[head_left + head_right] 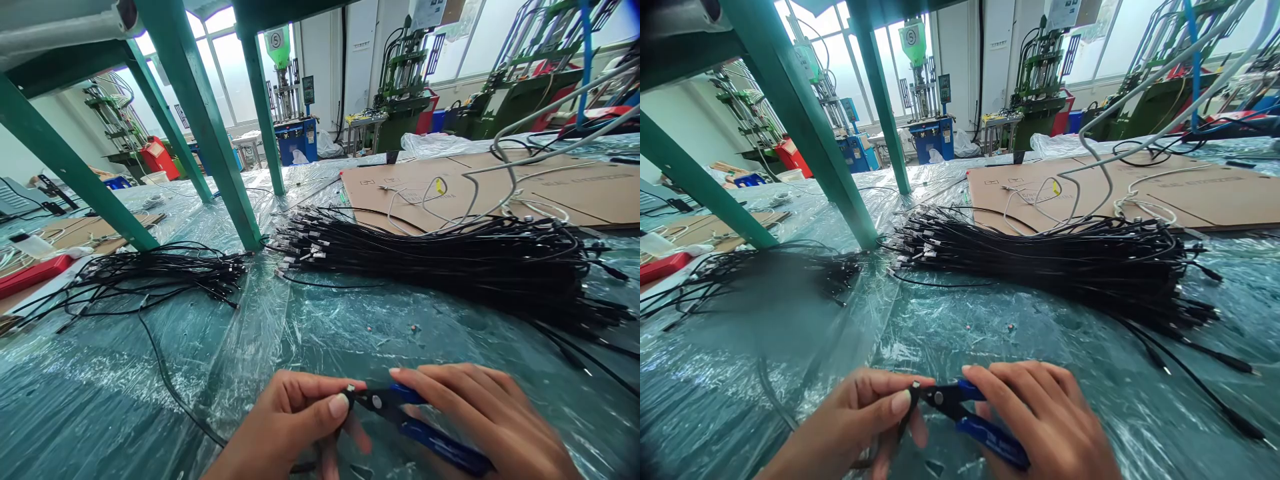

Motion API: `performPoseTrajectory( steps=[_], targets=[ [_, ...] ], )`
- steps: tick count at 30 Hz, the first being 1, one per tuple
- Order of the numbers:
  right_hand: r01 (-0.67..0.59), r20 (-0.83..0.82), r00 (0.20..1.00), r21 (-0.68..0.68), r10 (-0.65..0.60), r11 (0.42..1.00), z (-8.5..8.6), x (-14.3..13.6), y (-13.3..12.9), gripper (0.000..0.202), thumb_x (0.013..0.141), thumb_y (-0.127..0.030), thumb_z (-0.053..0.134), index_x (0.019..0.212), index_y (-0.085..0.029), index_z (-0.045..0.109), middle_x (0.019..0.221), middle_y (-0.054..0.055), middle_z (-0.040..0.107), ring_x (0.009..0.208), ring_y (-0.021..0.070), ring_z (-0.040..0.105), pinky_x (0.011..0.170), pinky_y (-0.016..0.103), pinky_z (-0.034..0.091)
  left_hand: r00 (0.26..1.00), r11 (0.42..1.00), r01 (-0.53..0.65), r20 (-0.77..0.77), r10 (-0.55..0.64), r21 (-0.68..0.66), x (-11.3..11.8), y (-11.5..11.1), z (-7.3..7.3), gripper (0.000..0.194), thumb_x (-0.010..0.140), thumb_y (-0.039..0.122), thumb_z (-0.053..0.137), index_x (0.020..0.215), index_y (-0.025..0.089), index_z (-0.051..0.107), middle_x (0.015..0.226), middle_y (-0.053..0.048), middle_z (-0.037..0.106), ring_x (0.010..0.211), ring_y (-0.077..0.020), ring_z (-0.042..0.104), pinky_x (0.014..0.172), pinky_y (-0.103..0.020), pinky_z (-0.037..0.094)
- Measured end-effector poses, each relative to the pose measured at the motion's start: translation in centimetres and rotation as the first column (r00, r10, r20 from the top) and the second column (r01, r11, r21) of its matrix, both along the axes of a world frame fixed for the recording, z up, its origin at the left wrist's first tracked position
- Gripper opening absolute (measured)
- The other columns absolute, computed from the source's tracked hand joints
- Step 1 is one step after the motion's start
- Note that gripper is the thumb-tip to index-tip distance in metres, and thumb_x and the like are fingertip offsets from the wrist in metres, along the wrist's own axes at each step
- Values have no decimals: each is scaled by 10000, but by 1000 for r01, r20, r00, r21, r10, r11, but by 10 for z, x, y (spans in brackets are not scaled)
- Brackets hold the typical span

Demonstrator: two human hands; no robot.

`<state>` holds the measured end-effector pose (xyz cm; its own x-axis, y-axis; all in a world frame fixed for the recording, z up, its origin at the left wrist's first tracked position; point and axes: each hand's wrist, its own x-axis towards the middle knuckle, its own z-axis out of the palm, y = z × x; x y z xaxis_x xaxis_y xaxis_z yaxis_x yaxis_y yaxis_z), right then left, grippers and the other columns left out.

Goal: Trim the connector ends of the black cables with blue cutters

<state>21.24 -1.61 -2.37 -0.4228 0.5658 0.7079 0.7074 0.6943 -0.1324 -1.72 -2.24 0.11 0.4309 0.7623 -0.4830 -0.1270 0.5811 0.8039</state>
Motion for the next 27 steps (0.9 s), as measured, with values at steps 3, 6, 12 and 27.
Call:
performPoseTrajectory(
  steps=[3,6,12,27],
  targets=[
    [-3,15,1000,-1,3,1000,-1,0,1,287,809,-152,573,1079,-237,624,882,-5,695,781,138,654,700,260,520,1000,1000,-11,-12,11,-7,0,-1,1,380,779,458,721,1015,163,762,726,-52,717,401,-38,544,388,-124,325],
    [-12,33,999,6,12,1000,-1,1,2,284,813,-153,569,1079,-237,619,877,-11,692,775,128,650,705,246,512,1000,1000,-12,-13,12,-11,1,0,3,379,775,457,724,1003,157,763,716,-50,714,393,-33,537,377,-120,302],
    [-18,20,1000,32,18,999,0,-1,4,258,822,-131,535,1046,-228,619,845,-30,693,747,107,653,693,227,497,1000,1000,8,-13,-8,10,1,1,3,395,781,471,709,1021,162,761,707,-46,704,378,-25,514,378,-121,304],
    [-15,-11,1000,42,16,999,1,-5,6,235,825,-166,544,1036,-230,624,846,-14,694,743,119,659,681,241,505,999,998,36,11,-37,54,2,4,1,424,788,482,696,1073,171,745,701,-47,686,380,-11,503,370,-94,340]
  ],
)
